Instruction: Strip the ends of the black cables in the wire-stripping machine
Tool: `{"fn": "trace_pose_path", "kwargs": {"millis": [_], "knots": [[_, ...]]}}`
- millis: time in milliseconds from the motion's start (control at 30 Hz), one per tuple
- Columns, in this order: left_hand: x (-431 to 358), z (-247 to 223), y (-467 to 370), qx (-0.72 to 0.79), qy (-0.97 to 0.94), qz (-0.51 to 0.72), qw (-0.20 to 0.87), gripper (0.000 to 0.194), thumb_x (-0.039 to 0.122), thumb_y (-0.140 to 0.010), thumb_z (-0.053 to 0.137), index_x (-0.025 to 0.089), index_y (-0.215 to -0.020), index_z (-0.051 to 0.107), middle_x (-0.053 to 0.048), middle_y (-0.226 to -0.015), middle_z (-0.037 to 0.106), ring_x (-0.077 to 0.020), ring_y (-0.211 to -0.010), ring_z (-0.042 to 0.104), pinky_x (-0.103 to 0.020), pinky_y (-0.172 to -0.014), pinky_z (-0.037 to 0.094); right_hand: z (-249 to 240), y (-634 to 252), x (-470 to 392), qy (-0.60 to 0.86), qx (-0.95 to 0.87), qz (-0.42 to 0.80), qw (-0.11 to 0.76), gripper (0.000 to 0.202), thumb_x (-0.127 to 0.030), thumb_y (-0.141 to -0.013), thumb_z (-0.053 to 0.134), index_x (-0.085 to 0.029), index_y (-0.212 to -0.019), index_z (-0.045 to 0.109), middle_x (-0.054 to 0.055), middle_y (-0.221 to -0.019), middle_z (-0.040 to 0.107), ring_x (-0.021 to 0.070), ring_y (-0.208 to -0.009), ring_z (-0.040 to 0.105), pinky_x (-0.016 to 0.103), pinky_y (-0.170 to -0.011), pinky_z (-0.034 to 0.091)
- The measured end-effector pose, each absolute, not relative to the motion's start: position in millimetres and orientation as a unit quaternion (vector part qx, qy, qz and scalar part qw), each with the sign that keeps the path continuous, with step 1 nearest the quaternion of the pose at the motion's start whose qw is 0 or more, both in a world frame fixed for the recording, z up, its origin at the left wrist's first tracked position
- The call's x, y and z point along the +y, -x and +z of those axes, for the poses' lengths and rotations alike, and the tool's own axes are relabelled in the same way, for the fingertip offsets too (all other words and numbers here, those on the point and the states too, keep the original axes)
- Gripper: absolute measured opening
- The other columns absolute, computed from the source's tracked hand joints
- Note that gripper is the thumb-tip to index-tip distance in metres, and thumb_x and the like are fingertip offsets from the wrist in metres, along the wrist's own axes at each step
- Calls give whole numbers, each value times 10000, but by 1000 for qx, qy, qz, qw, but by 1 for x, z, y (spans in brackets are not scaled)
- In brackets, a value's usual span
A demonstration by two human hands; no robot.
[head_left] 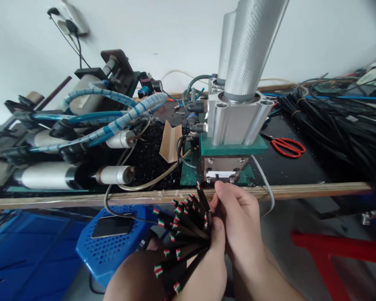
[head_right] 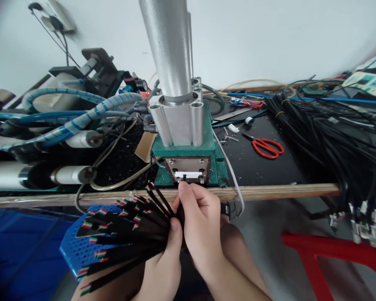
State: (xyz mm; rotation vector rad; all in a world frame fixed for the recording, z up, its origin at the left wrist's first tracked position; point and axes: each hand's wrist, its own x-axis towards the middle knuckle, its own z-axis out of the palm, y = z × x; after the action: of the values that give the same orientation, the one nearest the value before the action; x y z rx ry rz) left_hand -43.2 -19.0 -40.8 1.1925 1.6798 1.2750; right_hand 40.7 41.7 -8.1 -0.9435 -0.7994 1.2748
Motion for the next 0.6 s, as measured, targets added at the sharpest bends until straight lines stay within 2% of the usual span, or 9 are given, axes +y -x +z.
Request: {"fn": "trace_pose_path", "kwargs": {"millis": [100,200,333,467,600], "knots": [[-18,-48,47,654,-455,499,340,345,493,-1025,720,259,-1261,812,-106,-1384,781,-359,-1415,646,-543,-1215,516,-10,-41,42,424,-372,536,628,498,-427,-1037,708,-206,-595,642,-28,-568,596,115,-534,487,249,-527,381],[-17,-55,52,643,-473,505,329,301,499,-971,766,284,-1157,865,-76,-1236,851,-370,-1454,633,-516,-1277,467,-11,-41,41,437,-404,505,625,501,-414,-1046,686,-205,-593,644,-22,-569,598,123,-546,508,248,-540,397],[-16,-62,58,627,-495,507,323,287,464,-986,756,281,-1182,856,-75,-1224,856,-348,-1472,621,-536,-1334,381,-11,-42,39,440,-462,451,624,488,-391,-1052,658,-204,-602,653,-14,-560,622,132,-530,557,244,-537,422],[-21,-67,65,609,-510,514,322,295,454,-980,770,275,-1201,844,-84,-1212,854,-333,-1420,661,-513,-1296,441,-14,-43,32,430,-541,368,622,463,-318,-1073,632,-199,-628,669,-15,-562,654,122,-509,601,225,-521,424],[-30,-65,79,623,-529,498,290,198,410,-964,785,296,-1105,864,-75,-1106,860,-352,-1383,677,-534,-1230,512,-19,-45,24,409,-611,292,612,401,-231,-1085,609,-195,-698,709,1,-616,699,131,-539,644,233,-555,459]]}}
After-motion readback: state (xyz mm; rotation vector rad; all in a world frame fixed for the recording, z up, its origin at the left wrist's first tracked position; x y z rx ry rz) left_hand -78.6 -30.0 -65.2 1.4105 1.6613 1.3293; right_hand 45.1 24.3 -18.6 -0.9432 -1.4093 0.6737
